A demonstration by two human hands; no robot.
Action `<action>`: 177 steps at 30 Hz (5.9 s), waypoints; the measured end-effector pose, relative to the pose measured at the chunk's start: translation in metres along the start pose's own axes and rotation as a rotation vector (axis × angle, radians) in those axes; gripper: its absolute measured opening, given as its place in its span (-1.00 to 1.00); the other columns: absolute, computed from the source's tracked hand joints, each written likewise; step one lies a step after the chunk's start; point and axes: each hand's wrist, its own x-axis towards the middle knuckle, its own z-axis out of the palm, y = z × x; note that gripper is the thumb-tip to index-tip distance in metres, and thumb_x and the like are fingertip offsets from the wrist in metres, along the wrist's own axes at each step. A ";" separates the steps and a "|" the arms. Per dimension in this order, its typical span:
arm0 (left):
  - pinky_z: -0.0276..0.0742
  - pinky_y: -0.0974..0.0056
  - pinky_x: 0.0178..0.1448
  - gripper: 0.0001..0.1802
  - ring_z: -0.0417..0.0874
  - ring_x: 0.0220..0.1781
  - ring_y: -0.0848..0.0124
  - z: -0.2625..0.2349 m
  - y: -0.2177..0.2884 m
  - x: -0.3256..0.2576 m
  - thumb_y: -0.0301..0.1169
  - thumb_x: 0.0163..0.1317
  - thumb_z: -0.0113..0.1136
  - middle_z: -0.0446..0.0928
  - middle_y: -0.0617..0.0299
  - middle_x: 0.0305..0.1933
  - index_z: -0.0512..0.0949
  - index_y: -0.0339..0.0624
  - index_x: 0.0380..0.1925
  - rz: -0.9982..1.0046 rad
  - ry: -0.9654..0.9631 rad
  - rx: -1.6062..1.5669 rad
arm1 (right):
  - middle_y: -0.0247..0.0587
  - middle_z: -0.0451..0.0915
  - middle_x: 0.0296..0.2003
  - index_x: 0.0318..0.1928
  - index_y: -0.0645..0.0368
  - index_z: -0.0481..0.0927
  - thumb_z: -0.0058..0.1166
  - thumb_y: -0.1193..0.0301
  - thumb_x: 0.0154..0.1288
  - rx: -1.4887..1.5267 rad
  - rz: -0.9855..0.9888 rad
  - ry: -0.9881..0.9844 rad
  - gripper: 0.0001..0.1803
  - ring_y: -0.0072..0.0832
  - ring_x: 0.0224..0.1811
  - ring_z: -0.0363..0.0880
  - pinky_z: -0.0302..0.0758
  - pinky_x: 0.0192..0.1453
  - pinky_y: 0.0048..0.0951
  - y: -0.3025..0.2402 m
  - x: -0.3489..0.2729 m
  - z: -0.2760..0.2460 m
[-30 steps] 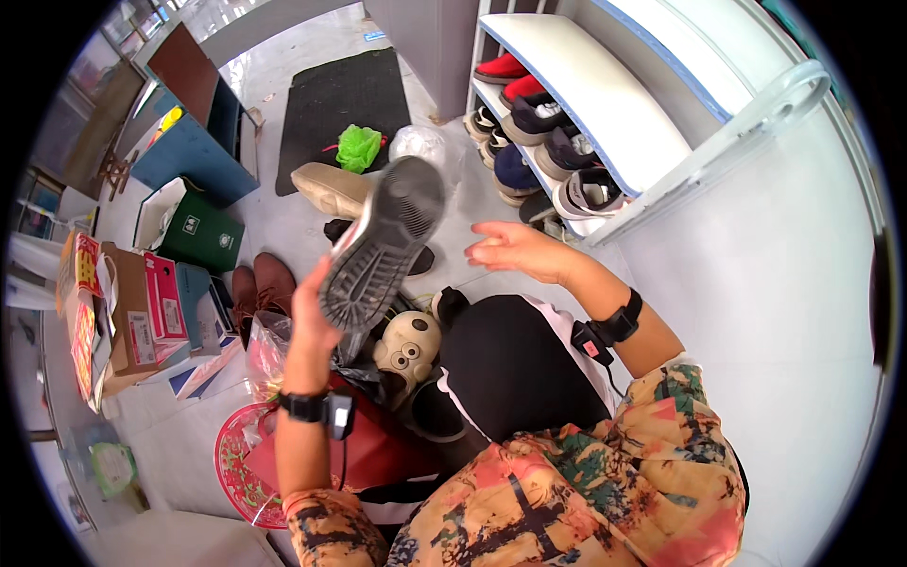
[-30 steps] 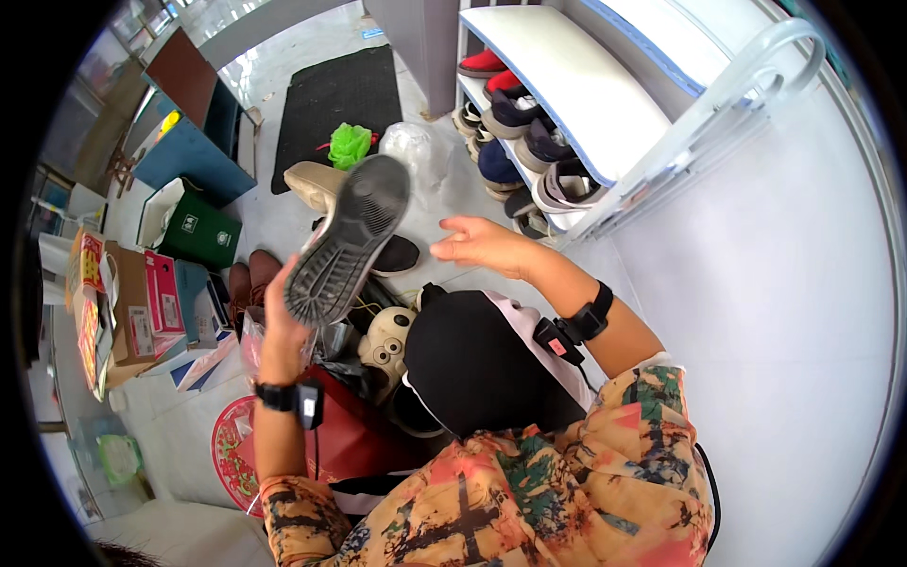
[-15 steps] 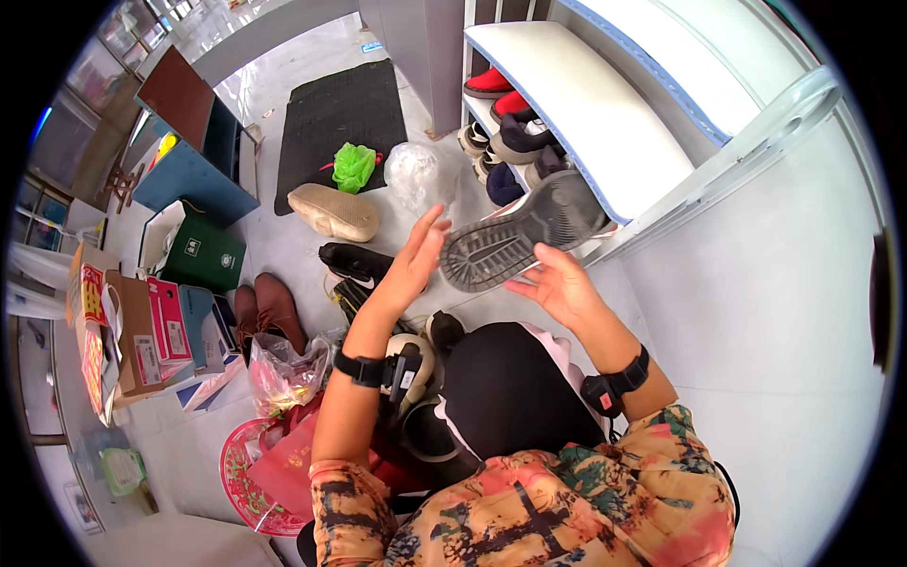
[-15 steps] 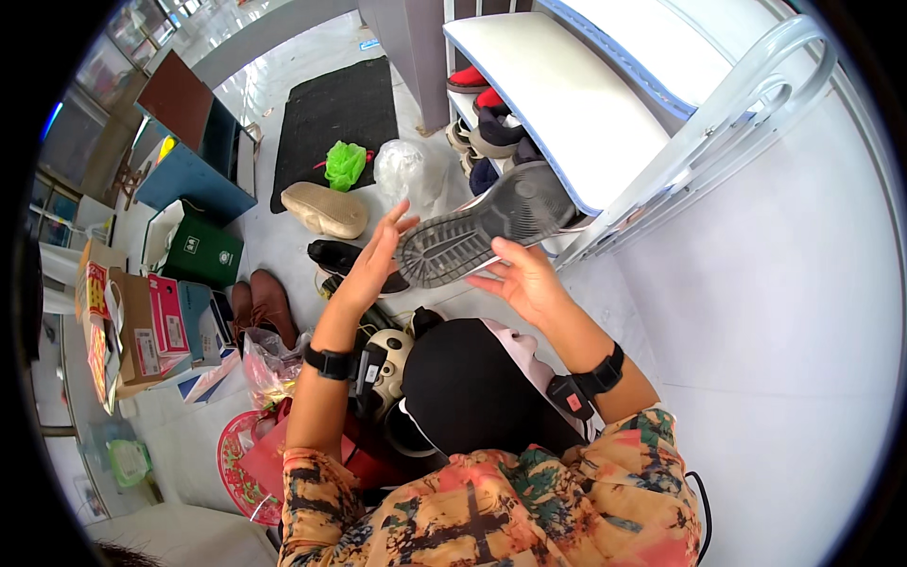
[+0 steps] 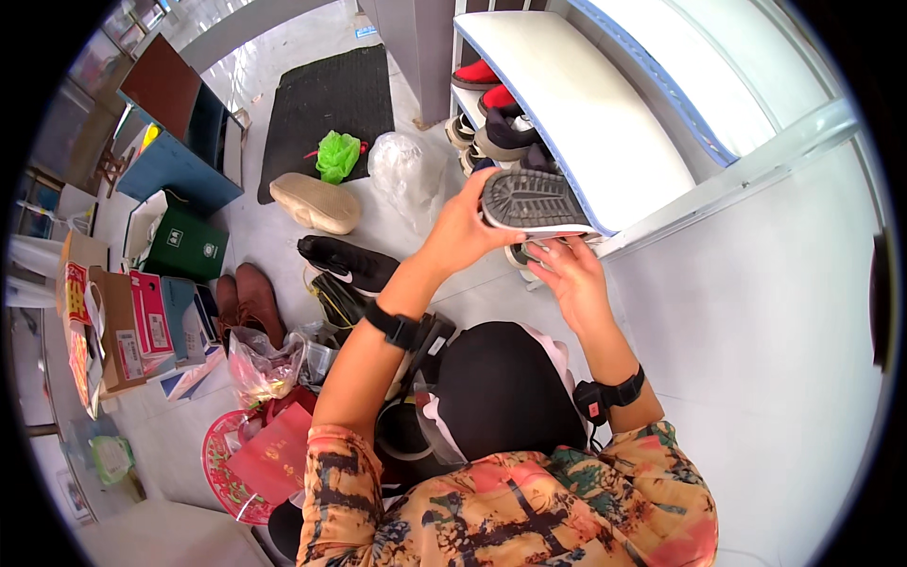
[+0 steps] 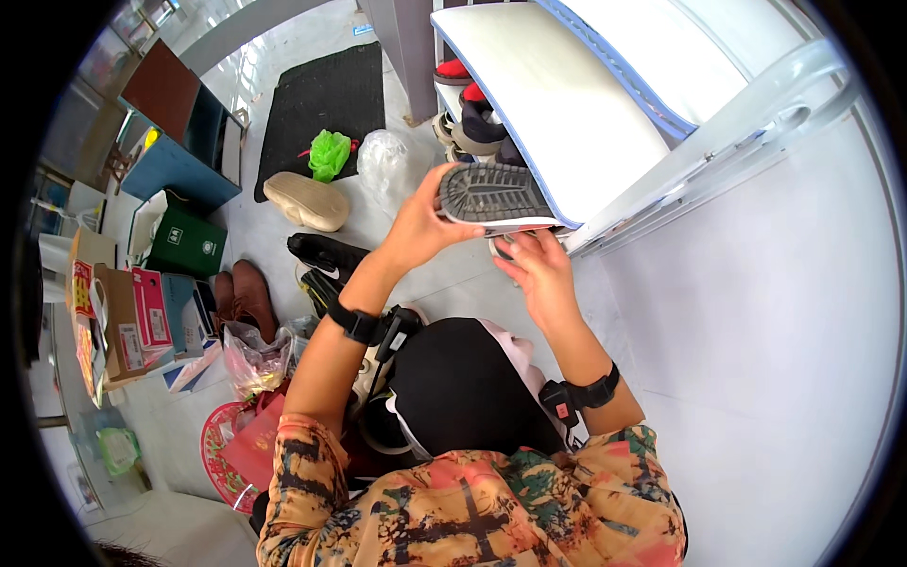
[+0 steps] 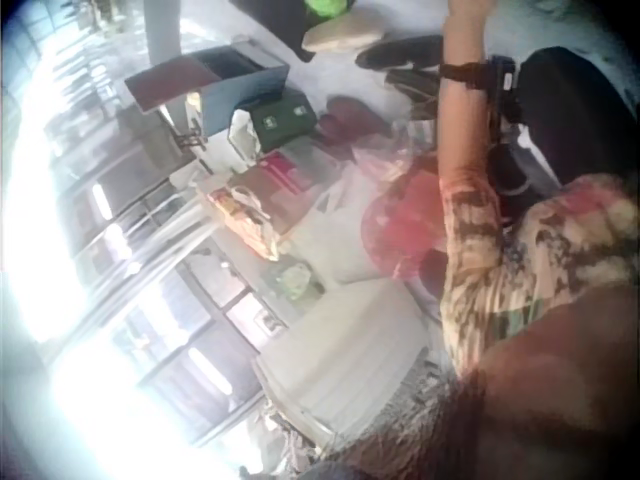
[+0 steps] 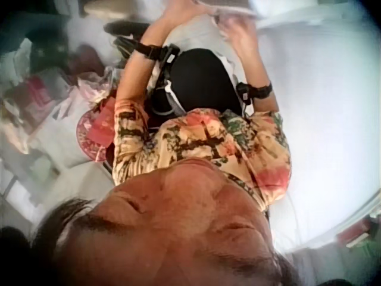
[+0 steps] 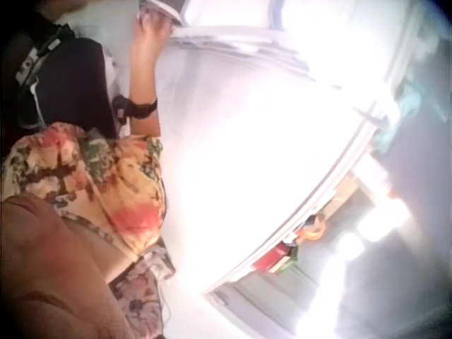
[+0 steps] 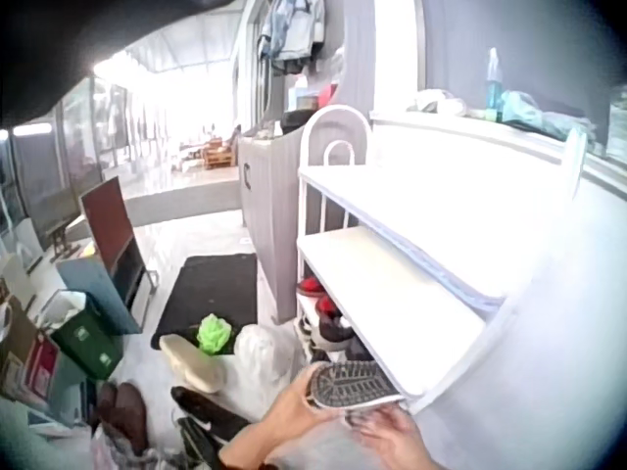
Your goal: The person organizes a collection of shoes from the floor onto a white plastic shelving unit, handling various sneakers, slippers, and loafers one by one.
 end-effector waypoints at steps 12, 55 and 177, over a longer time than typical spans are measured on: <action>0.46 0.33 0.09 -0.08 0.53 0.03 0.36 0.035 -0.012 0.041 -0.43 -0.25 0.50 0.48 0.05 0.00 0.20 -0.31 0.17 -0.065 0.007 0.093 | -0.12 0.60 -0.31 0.35 0.20 0.03 0.05 0.58 0.11 -1.168 -0.179 -0.069 -0.22 -0.44 -0.35 0.59 0.49 -0.18 -0.50 0.015 0.008 -0.051; 0.19 -0.07 0.25 -0.49 0.19 0.30 0.07 -0.212 -0.095 -0.215 -0.31 0.02 0.21 0.28 0.00 0.19 0.40 -0.15 0.03 -0.657 0.517 1.490 | -0.08 0.61 -0.37 0.05 0.41 0.39 -0.04 0.60 0.16 -1.042 0.345 -0.657 -0.60 -0.48 -0.36 0.60 0.50 -0.21 -0.54 0.106 0.059 -0.034; 0.11 -0.27 0.20 -0.31 0.19 0.30 0.04 -0.036 0.042 0.291 0.28 -0.16 0.18 0.38 0.26 0.13 0.60 0.16 -0.07 -0.117 0.310 1.476 | -0.18 0.63 -0.34 -0.12 0.22 0.58 0.09 0.31 0.19 -1.056 0.891 -1.002 -0.70 -0.45 -0.29 0.62 0.54 -0.20 -0.44 0.116 -0.010 -0.219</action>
